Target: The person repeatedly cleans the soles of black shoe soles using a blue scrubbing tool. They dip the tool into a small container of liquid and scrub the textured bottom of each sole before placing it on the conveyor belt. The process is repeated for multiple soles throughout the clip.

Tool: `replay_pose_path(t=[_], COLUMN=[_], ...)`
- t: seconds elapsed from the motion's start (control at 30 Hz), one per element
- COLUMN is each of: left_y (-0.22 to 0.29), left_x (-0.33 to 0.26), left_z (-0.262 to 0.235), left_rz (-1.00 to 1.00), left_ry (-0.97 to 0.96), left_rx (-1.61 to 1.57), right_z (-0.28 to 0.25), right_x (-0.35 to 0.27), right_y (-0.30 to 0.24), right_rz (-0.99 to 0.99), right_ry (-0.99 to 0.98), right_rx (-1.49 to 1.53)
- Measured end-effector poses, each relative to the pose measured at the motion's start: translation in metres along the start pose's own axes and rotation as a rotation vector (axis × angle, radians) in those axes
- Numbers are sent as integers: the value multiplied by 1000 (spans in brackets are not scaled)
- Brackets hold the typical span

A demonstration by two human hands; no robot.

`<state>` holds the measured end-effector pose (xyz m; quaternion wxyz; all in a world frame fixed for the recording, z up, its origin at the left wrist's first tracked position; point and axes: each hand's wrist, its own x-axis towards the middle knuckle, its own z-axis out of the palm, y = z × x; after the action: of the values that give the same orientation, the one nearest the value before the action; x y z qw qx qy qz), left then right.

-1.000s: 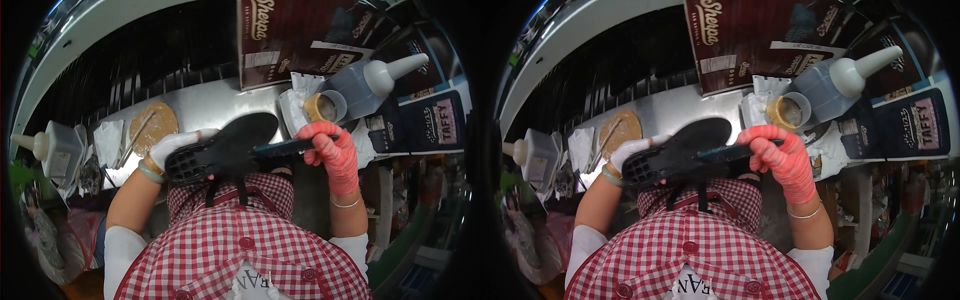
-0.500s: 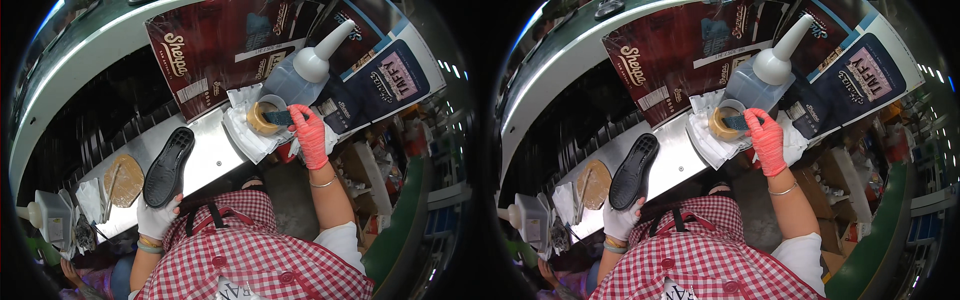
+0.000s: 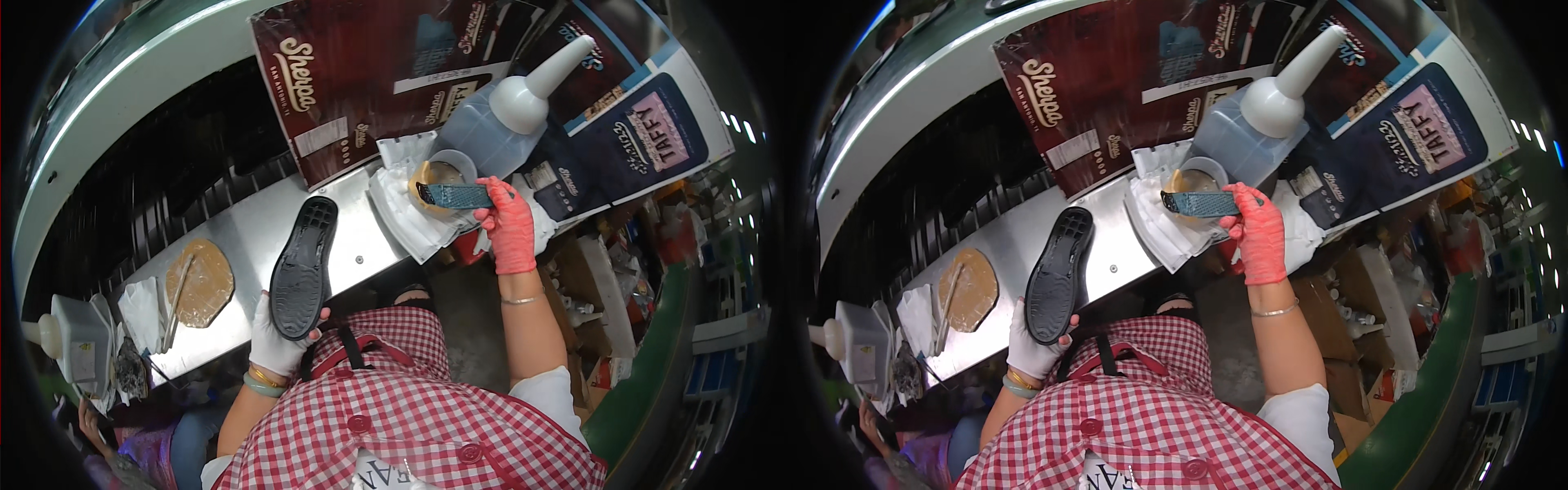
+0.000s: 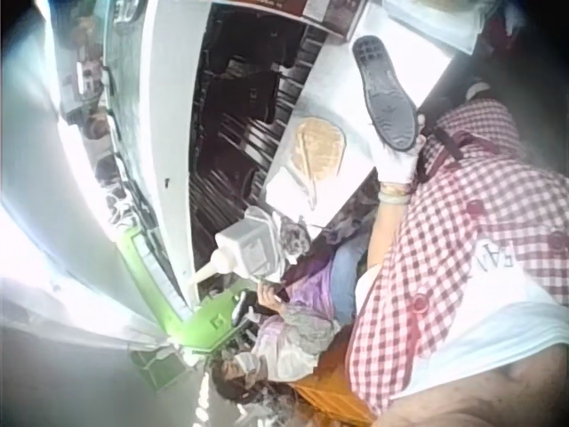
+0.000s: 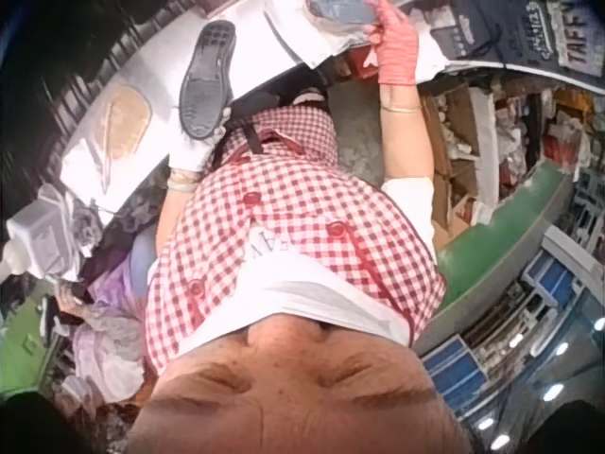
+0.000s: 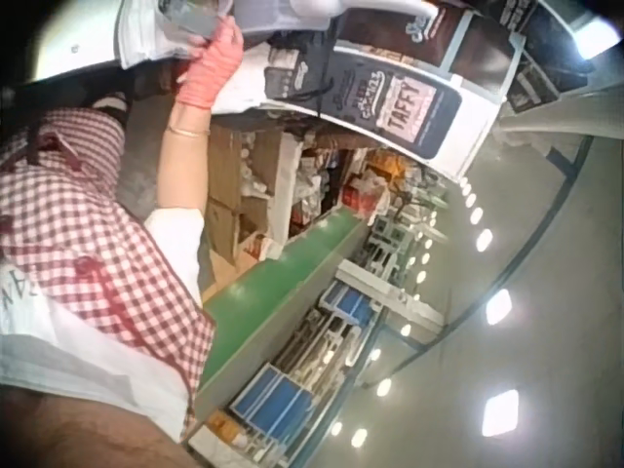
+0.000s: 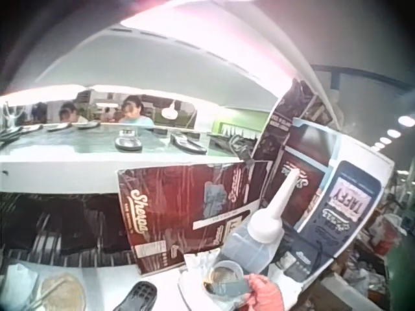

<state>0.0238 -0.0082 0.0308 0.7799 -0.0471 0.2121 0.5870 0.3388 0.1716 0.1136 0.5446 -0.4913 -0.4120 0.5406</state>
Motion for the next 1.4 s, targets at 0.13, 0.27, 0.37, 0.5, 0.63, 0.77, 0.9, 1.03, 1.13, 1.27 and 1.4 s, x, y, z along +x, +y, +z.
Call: replay_pose_path(t=[0.13,0.27,0.37,0.5,0.63,0.77,0.9,1.03,1.13,1.27,1.4], left_y=[-1,3,8,7,5,3,3,0,0,2,1], left_x=[-16,-24,-31,-36,-39,-38,-37,-40,-44,-46,-50], left_z=[2,12,29,38,50,49,48,44,50,47,45], left_rz=[43,96,158,272,280,222,205,209,167,112,84], left_ry=[-62,-255,-320,-230,-186,-190,-213,-171,-246,-282,-253], left_rx=[25,-63,-29,87,143,166,170,212,214,280,310], right_z=[61,119,142,151,152,152,152,154,155,157,156], right_x=[-61,-110,-126,-134,-136,-135,-135,-134,-127,-120,-114], right_y=[-3,-10,-4,-1,-1,1,3,8,2,-6,-14], right_rz=[105,185,145,173,187,183,125,55,11,-40,-52], right_ry=[-203,-419,-481,-501,-501,-491,-468,-434,-421,-363,-354], right_rx=[94,124,157,142,155,150,123,185,203,211,225])
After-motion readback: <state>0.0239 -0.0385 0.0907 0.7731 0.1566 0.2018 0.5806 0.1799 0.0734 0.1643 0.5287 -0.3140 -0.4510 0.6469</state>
